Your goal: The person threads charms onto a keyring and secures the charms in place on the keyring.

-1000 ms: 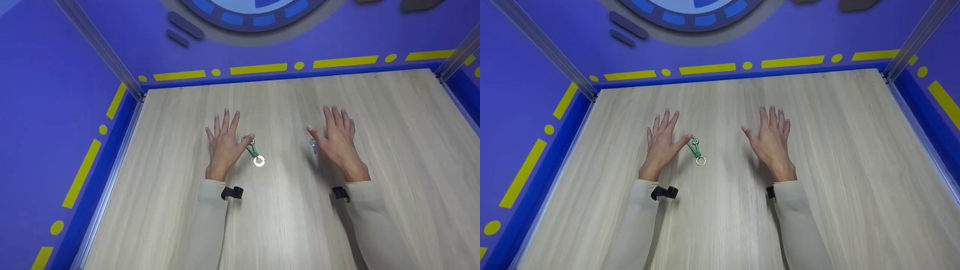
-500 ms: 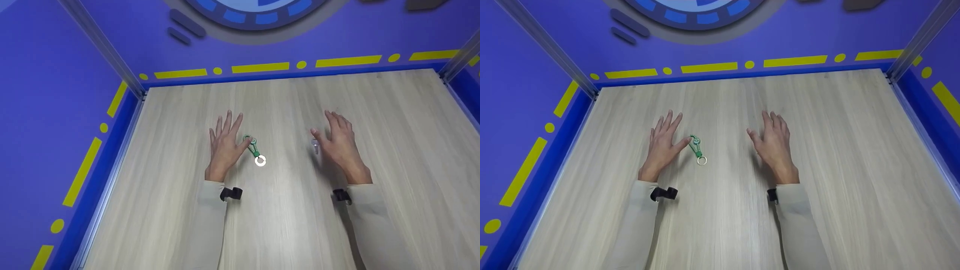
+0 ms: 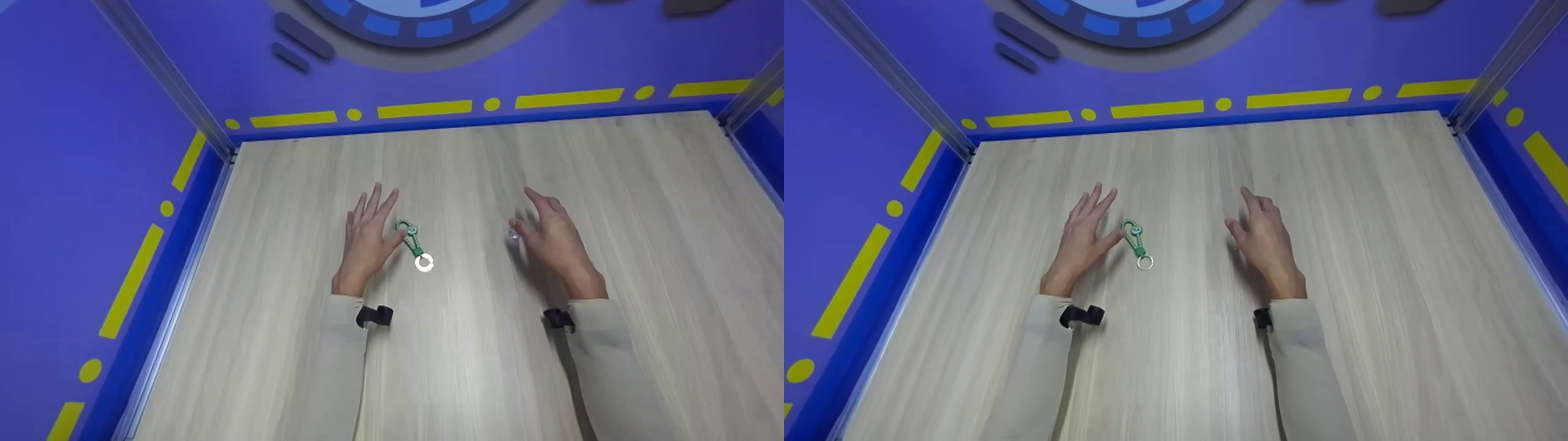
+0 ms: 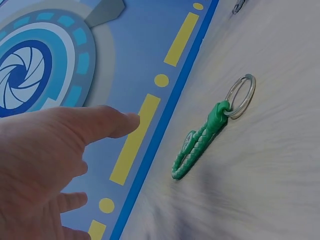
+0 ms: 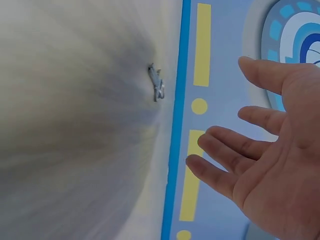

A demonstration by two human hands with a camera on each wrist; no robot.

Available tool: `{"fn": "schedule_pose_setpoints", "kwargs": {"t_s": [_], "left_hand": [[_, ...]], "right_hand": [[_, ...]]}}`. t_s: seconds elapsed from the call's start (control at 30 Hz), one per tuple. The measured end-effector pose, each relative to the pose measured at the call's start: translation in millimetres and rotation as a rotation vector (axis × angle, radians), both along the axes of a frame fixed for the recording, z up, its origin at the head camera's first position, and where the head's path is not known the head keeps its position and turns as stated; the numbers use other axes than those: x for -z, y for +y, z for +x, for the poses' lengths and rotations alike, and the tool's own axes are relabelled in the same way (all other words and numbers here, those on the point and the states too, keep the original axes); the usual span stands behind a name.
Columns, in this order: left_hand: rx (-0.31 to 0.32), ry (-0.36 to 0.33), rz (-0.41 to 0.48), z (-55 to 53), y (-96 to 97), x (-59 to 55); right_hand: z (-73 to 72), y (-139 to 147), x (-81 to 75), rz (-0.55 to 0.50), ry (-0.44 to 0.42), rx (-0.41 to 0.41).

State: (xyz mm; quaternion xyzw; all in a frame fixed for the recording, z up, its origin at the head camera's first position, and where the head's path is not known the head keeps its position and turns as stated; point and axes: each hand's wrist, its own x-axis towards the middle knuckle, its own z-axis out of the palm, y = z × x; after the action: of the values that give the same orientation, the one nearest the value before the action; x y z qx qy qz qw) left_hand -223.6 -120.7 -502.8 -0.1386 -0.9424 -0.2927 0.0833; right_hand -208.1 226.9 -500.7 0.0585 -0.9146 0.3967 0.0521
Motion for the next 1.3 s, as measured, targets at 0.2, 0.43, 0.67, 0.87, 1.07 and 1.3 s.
{"fn": "schedule_pose_setpoints", "kwargs": {"t_s": [0.2, 0.43, 0.67, 0.87, 1.07, 1.3], "left_hand": [[0.026, 0.008, -0.013, -0.1, 1.1, 1.9], [0.054, -0.043, -0.001, -0.5, 3.2, 4.1], [0.091, -0.057, -0.016, -1.3, 4.4, 9.8], [0.115, -0.039, -0.013, -1.3, 6.5, 13.6], [0.144, -0.08, -0.035, -0.6, 9.0, 15.8], [0.19, -0.082, -0.019, 0.7, 10.7, 18.9]], "right_hand": [[-1.7, 1, 6.4, -0.003, -0.017, 0.004], [-3.8, 4, 9.6, 0.028, -0.074, -0.014], [-3.6, 6, 11.0, 0.043, -0.122, -0.025], [-5.4, 7, 11.8, 0.068, -0.133, -0.022], [-8.8, 6, 11.5, 0.098, -0.141, -0.019], [-12.9, 4, 12.3, 0.113, -0.13, -0.015]]}}
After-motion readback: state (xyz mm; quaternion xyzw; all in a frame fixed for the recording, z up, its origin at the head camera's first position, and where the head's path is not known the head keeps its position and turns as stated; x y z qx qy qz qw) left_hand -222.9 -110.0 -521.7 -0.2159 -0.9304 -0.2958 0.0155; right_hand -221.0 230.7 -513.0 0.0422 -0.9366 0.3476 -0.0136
